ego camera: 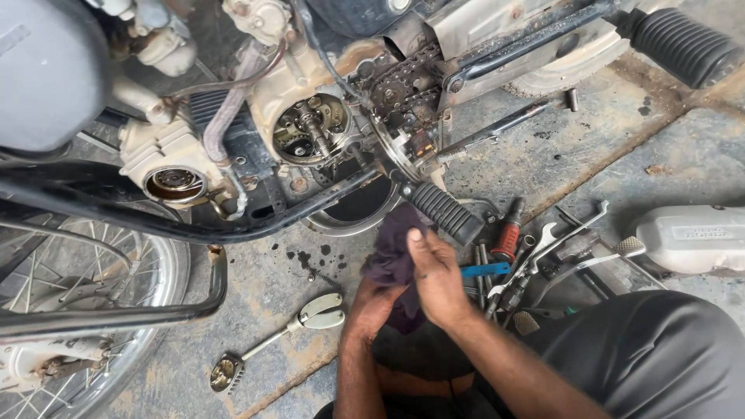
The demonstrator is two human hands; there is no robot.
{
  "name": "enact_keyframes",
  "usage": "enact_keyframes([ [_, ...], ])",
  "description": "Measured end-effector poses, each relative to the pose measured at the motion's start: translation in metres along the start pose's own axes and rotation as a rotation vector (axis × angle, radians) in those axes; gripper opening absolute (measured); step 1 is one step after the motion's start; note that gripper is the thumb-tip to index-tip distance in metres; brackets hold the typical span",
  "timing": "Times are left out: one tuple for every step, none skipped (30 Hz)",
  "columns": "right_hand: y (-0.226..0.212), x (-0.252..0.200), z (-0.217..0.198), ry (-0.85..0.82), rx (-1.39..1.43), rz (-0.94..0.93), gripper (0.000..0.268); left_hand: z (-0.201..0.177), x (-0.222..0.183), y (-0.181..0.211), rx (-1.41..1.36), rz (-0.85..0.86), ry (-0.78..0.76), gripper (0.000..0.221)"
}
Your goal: Repairing and cleaning internal components of a motorcycle engine in a service bay.
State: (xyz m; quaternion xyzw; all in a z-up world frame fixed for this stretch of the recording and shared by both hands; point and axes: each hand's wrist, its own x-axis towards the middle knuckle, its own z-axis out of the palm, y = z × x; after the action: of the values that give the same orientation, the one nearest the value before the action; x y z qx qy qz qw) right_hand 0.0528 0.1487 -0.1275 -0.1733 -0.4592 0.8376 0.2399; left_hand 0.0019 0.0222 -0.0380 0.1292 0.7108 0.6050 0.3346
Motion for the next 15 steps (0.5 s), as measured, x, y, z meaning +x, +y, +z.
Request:
enact_keyframes([
  [-0.041, 0.006, 0.029, 0.000, 0.002, 0.003, 0.052, -0.001, 0.004, -0.003, 0.001, -0.003, 0.002, 0.044],
  [-0.084, 0.006, 0.056, -0.099, -0.036, -0.121, 0.033, -0.002, 0.008, -0.006, -0.010, 0.007, 0.035, 0.047],
  [-0.127, 0.001, 0.082, -0.203, -0.075, -0.244, 0.035, -0.004, 0.011, -0.009, -0.025, 0.019, 0.071, 0.050],
  [-0.140, 0.010, 0.093, -0.207, -0.074, -0.240, 0.035, -0.006, 0.014, -0.010, -0.026, 0.018, 0.077, 0.050],
  [-0.153, 0.017, 0.105, -0.166, -0.298, -0.551, 0.034, -0.009, 0.015, -0.012, 0.059, -0.018, 0.078, 0.039],
  [-0.166, 0.023, 0.118, -0.123, -0.523, -0.860, 0.034, -0.012, 0.016, -0.013, 0.146, -0.054, 0.078, 0.034],
  [-0.155, 0.039, 0.119, -0.133, -0.523, -0.861, 0.034, -0.007, 0.011, 0.002, 0.140, -0.052, 0.086, 0.034],
  [-0.144, 0.053, 0.121, -0.084, -0.667, -0.674, 0.028, -0.002, 0.005, 0.018, 0.081, 0.014, 0.082, 0.036],
  [-0.133, 0.068, 0.124, -0.045, -0.806, -0.489, 0.022, 0.002, -0.001, 0.034, 0.022, 0.086, 0.080, 0.040],
  [-0.131, 0.078, 0.129, -0.058, -0.807, -0.496, 0.022, 0.003, -0.002, 0.036, 0.016, 0.093, 0.090, 0.040],
  [-0.130, 0.089, 0.135, -0.012, -0.952, -0.618, 0.023, 0.003, -0.004, 0.038, 0.049, 0.041, 0.111, 0.036],
  [-0.128, 0.100, 0.141, 0.033, -1.094, -0.743, 0.027, 0.002, -0.005, 0.041, 0.081, -0.012, 0.130, 0.033],
  [-0.129, 0.108, 0.145, 0.016, -1.095, -0.749, 0.027, 0.001, -0.008, 0.040, 0.070, -0.008, 0.143, 0.033],
  [-0.130, 0.116, 0.150, -0.006, -1.239, -0.562, 0.020, 0.000, -0.011, 0.040, 0.067, -0.020, 0.133, 0.032],
  [-0.130, 0.125, 0.155, -0.027, -1.376, -0.373, 0.014, -0.001, -0.014, 0.040, 0.065, -0.029, 0.122, 0.031],
])
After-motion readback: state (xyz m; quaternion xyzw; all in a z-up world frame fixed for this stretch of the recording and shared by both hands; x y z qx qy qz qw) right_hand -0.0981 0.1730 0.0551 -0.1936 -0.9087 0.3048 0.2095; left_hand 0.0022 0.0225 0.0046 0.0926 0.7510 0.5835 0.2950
